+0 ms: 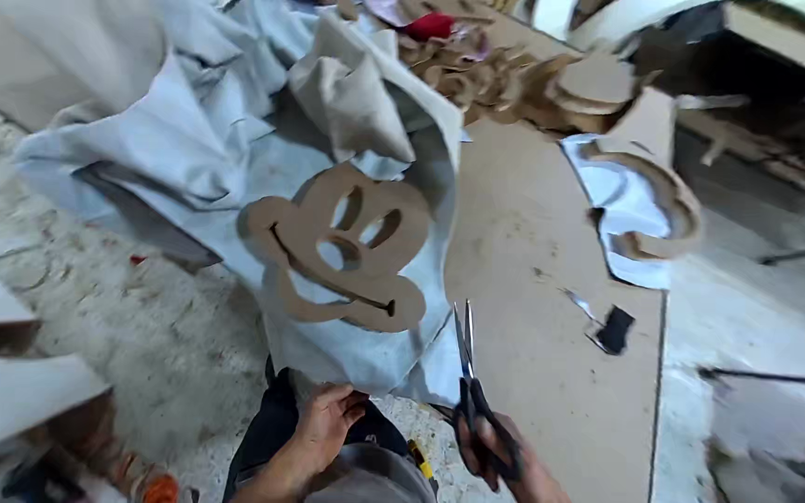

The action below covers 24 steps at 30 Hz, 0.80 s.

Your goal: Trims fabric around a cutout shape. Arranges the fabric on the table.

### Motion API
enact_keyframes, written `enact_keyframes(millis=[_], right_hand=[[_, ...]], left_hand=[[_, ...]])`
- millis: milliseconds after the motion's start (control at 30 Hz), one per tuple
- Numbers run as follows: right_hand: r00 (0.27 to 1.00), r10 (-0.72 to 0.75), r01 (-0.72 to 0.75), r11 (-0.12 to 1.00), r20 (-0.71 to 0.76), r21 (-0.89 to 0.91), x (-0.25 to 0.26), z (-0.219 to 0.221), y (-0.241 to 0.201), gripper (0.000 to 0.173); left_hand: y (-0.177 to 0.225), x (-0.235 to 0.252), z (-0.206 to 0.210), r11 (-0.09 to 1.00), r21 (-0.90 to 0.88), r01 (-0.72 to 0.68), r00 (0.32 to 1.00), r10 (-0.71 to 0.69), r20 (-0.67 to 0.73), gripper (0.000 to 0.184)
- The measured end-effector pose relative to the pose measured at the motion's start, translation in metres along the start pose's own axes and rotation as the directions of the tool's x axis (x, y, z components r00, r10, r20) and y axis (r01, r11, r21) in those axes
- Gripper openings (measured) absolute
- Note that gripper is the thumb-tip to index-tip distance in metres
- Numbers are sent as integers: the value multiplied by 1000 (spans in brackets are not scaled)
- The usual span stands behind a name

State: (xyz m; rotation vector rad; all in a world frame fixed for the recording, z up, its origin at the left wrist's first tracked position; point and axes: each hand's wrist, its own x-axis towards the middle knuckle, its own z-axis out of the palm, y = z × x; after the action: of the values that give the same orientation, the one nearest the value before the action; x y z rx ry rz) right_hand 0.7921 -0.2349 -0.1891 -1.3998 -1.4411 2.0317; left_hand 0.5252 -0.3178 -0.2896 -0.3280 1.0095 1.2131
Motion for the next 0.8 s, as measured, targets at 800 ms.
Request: enact_keyframes(millis=[800], right_hand=[[369, 662, -25, 709, 653, -705, 125, -58, -99, 63]], left_hand=[[-28, -44, 54, 950, -165, -264, 960, 241, -144, 12]])
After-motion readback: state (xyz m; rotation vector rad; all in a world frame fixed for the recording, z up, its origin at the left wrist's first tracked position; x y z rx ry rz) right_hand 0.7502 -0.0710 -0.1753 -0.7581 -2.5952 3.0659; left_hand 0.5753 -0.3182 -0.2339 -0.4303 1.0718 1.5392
